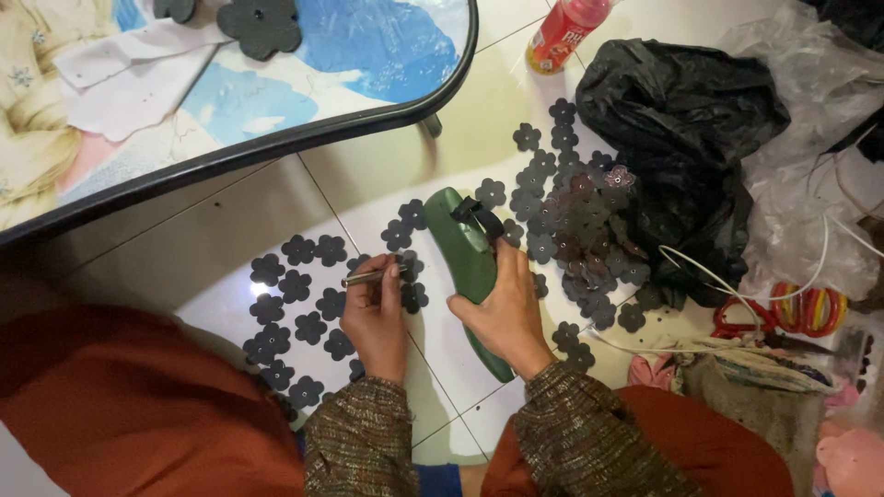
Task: The person sits on the floor and uses a handheld green hole punch to create holes in small dark flower-shaped cutouts. They repeatedly pick up a cutout, place it in the punch, press the handle, and drop the punched piece onto the floor. The person also occasionally moves the cutouts on the floor with their hand.
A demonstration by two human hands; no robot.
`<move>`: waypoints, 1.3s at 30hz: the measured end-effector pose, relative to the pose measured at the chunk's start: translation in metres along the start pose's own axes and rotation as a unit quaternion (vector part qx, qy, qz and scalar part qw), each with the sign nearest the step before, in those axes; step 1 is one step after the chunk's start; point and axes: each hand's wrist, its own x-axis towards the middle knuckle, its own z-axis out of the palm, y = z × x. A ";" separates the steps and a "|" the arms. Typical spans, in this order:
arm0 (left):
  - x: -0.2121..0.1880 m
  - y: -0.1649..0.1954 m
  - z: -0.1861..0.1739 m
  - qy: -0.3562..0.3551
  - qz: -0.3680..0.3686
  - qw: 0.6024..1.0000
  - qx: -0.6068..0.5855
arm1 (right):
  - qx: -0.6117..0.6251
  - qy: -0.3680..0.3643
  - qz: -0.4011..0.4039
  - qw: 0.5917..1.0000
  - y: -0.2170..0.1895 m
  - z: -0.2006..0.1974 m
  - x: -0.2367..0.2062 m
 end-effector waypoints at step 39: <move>0.001 0.028 0.009 -0.022 0.177 0.911 0.371 | 0.252 -0.031 -0.195 0.947 -0.058 -0.061 -0.050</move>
